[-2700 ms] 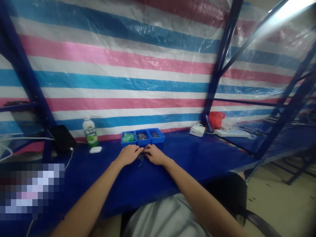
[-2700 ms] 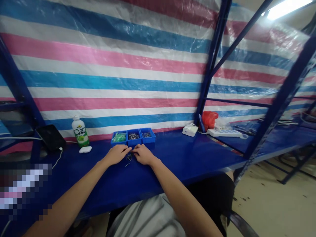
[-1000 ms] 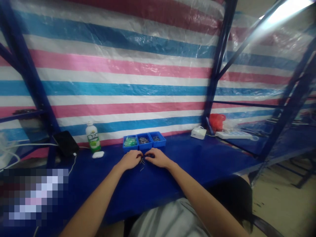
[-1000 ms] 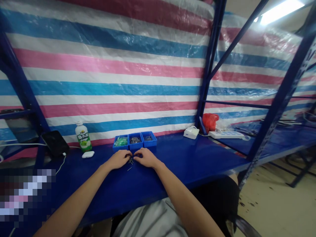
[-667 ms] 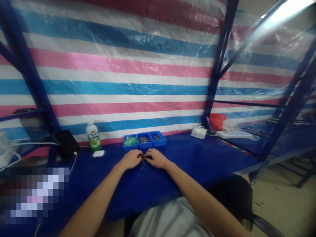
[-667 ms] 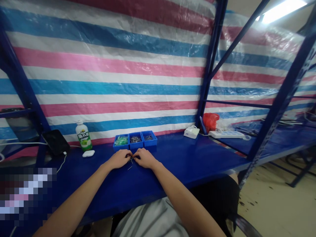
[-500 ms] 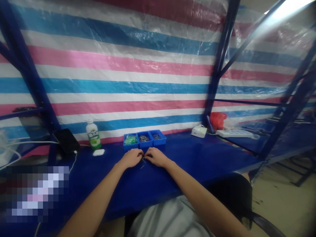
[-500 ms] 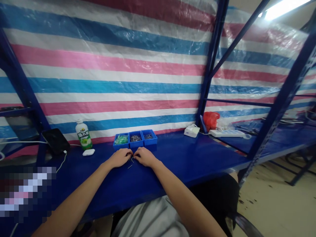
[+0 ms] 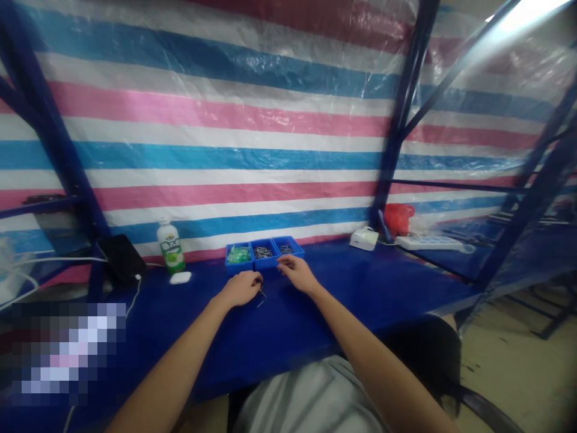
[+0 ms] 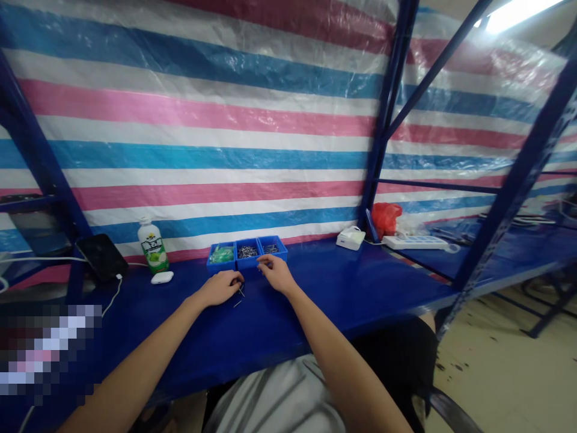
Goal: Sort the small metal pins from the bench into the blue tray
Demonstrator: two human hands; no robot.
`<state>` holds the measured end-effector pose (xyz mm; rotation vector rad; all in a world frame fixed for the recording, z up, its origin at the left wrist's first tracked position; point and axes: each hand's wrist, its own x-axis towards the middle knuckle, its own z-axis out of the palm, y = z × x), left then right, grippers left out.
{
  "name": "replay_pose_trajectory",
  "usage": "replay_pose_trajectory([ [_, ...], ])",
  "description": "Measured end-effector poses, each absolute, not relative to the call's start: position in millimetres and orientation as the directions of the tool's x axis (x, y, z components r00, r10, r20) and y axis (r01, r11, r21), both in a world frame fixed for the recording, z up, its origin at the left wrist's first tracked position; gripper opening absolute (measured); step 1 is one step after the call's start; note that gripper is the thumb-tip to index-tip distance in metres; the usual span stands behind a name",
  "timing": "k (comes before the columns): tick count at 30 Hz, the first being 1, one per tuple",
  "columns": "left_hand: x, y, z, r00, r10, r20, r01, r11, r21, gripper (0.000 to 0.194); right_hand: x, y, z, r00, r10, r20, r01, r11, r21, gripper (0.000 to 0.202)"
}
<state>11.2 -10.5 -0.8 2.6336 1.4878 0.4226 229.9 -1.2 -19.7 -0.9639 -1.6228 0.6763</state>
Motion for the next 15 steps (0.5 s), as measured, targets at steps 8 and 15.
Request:
replay_pose_trajectory([
  [8, 11.7, -9.6, -0.9, 0.482, 0.857, 0.184, 0.824, -0.514, 0.240, 0.025, 236.6, -0.2, -13.4, -0.064, 0.989, 0.136, -0.246, 0.117, -0.962, 0.038],
  [15, 11.2, -10.6, -0.8, 0.487, 0.852, 0.190, 0.822, -0.521, 0.230, 0.027, 243.1, 5.7, -16.4, -0.035, 0.999, -0.016, -0.327, -0.027, -0.945, 0.033],
])
